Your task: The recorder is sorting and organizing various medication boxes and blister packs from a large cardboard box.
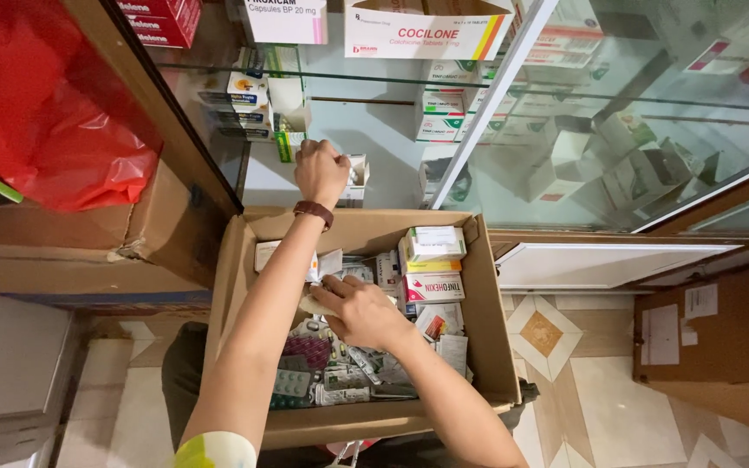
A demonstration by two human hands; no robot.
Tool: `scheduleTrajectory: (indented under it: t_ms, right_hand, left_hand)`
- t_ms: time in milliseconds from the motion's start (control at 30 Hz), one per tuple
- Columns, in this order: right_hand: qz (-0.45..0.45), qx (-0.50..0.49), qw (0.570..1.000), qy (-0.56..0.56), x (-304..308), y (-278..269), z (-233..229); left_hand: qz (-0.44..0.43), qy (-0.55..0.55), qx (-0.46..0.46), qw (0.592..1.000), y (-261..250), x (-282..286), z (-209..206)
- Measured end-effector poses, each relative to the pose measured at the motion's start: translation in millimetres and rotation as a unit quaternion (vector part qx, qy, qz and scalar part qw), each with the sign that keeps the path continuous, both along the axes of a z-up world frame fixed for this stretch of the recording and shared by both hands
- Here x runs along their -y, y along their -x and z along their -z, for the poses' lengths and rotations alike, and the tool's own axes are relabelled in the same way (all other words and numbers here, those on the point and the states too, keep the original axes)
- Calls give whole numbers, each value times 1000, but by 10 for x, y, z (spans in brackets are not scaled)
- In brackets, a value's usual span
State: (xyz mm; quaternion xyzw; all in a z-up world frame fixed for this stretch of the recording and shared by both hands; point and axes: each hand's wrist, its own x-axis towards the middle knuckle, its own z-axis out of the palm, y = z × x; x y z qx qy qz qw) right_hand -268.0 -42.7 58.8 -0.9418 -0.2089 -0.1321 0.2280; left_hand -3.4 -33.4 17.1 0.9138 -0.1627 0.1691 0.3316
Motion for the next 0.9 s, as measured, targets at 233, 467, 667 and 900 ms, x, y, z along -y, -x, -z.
scheduleTrajectory:
  t_ms: [233,467,667,900]
  right_hand:
    - [-8,11,1000,-5,-5,-12,60]
    - [-4,-3,1000,5,31,-42,80]
    - [1,-25,1000,-2,47,-50,64]
    - [121,2,993,-4,296,-122,312]
  left_hand:
    - [-27,-133,-13,991,-136,174,544]
    - [52,-87,-56,993,317,18,138]
    - [81,-113,-100,985,230,74,318]
    - [161,-14,51,985,295,-140,244]
